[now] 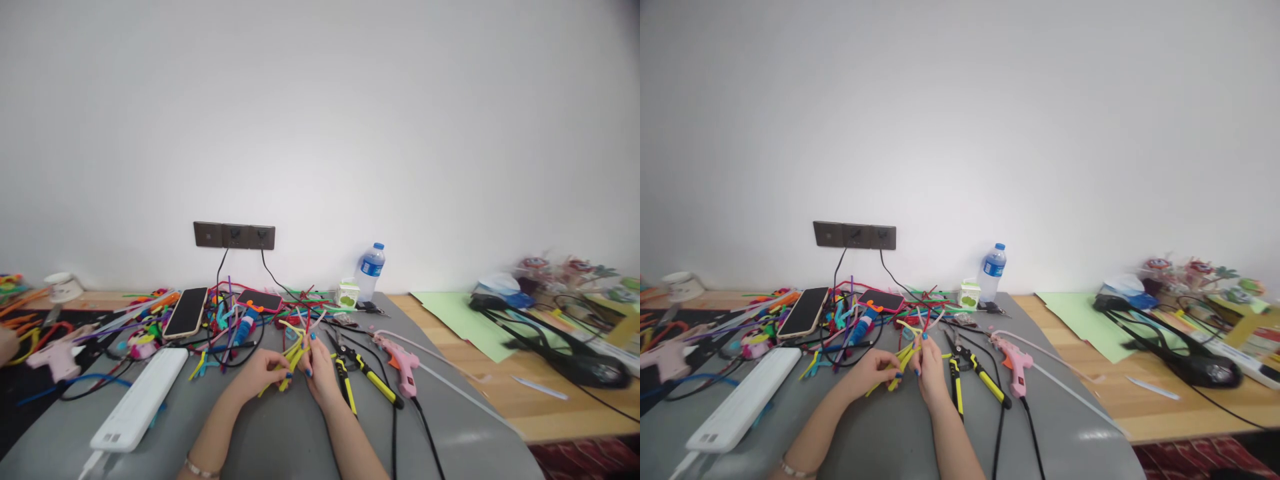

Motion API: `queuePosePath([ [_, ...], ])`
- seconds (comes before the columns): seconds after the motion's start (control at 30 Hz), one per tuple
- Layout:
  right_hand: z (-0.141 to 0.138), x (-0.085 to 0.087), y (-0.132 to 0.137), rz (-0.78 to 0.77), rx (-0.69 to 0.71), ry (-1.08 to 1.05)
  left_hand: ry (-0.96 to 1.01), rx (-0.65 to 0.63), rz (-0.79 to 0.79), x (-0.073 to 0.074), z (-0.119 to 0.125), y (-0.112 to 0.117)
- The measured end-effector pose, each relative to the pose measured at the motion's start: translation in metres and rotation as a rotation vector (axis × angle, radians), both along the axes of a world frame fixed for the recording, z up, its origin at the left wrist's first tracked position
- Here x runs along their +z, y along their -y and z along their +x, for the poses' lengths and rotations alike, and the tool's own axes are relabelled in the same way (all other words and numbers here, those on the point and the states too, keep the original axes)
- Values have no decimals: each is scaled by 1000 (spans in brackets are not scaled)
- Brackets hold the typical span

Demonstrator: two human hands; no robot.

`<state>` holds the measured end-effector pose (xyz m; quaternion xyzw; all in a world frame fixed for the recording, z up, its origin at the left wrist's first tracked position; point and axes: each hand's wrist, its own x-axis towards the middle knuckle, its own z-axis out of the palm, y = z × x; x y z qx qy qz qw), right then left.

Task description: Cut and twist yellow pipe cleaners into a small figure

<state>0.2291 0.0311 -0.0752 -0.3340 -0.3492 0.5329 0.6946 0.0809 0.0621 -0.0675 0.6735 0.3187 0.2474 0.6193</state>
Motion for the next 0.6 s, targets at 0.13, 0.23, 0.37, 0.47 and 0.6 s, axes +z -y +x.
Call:
queuePosePath([
  [0.13,2,-4,0,-5,-92,101,-3,-17,-20,1,0,0],
  [0.23,1,-4,4,-13,-211,271,-1,-34,-30,3,0,0],
  [0.37,-2,6,14,28,-391,514,-20,-19,-23,4,1,-1],
  [0.47,5,21,23,81,-447,633,-18,31,-27,2,3,-2],
  [0.6,36,26,43,52,-647,986,41,95,-22,-5,4,-5],
])
